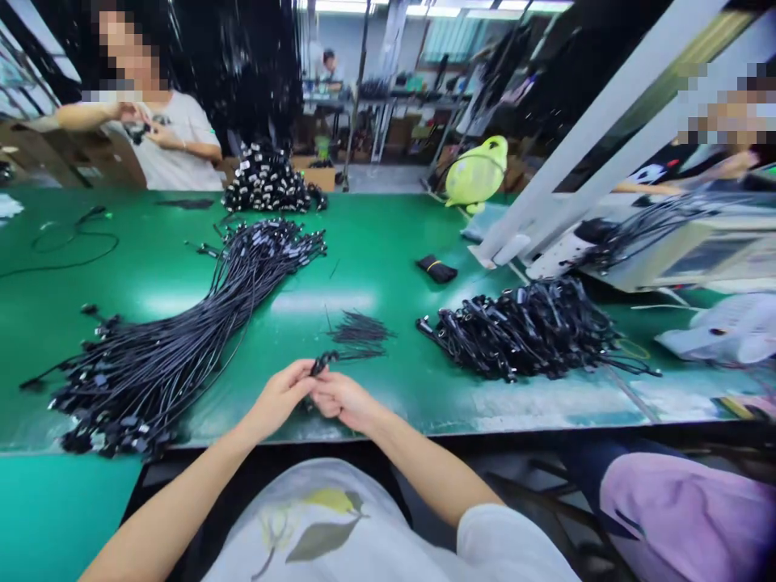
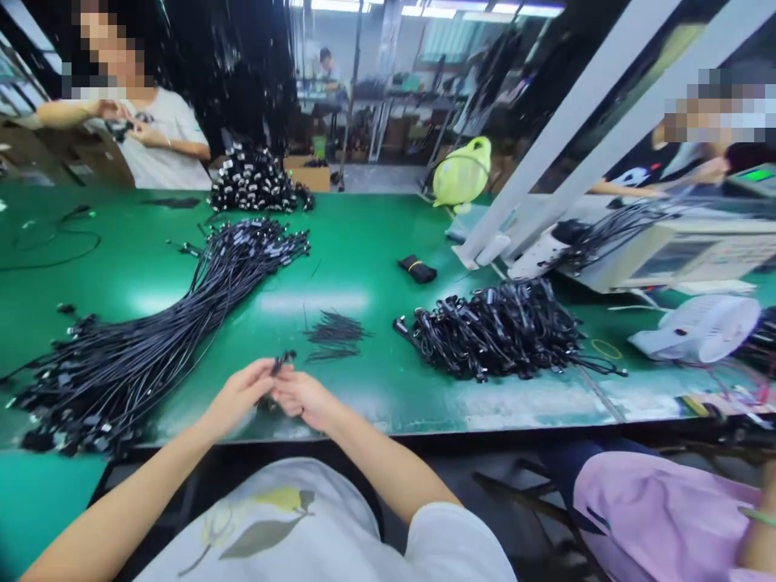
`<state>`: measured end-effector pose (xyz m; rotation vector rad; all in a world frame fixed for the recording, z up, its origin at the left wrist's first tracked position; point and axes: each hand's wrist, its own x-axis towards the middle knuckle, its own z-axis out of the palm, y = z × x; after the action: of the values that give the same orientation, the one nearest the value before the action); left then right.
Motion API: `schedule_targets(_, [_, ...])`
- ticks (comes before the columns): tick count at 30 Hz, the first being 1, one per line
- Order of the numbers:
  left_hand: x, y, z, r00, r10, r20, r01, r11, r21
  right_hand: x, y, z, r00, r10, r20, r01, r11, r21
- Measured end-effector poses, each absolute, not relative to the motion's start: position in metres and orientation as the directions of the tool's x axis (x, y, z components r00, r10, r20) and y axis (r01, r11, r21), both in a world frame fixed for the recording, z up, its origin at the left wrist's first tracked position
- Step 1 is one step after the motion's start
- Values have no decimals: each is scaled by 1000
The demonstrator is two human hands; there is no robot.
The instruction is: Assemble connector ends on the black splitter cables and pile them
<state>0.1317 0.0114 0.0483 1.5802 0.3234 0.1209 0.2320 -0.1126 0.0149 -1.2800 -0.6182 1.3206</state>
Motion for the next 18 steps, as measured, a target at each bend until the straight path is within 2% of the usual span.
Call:
schedule_targets(2, [139,9,46,902,400,-161,128,108,986,236,-121,21,256,934,-251,-206,-201,-958])
schedule_targets(4, [147,9,43,844,503,-186,111,175,978,241,-133,32,352,929,-111,111,-160,-981])
schedule_targets(5, [150,9,41,827,530,-190,107,183,977,242,-139,37,410,912,-28,269,-150,-951])
schedule_targets(7, [157,8,39,823,535,-191,107,183,977,243,-148,42,520,849,98,443,-170,-880])
schedule_targets(11, [170,-4,32,848,514,-133,-4,257,966,238,-150,25,620,755,215,470,-138,-872])
schedule_targets(14, [177,-14,25,919,389,-71,-61,317,946,238,-143,4,698,677,234,424,-126,-897])
schedule_targets(16, [177,-16,22,961,275,14,-78,224,972,241,-141,-5,746,639,190,356,-140,-924])
schedule_targets(18, [175,-16,22,977,159,141,-140,-22,990,245,-144,-7,763,633,132,261,-115,-958])
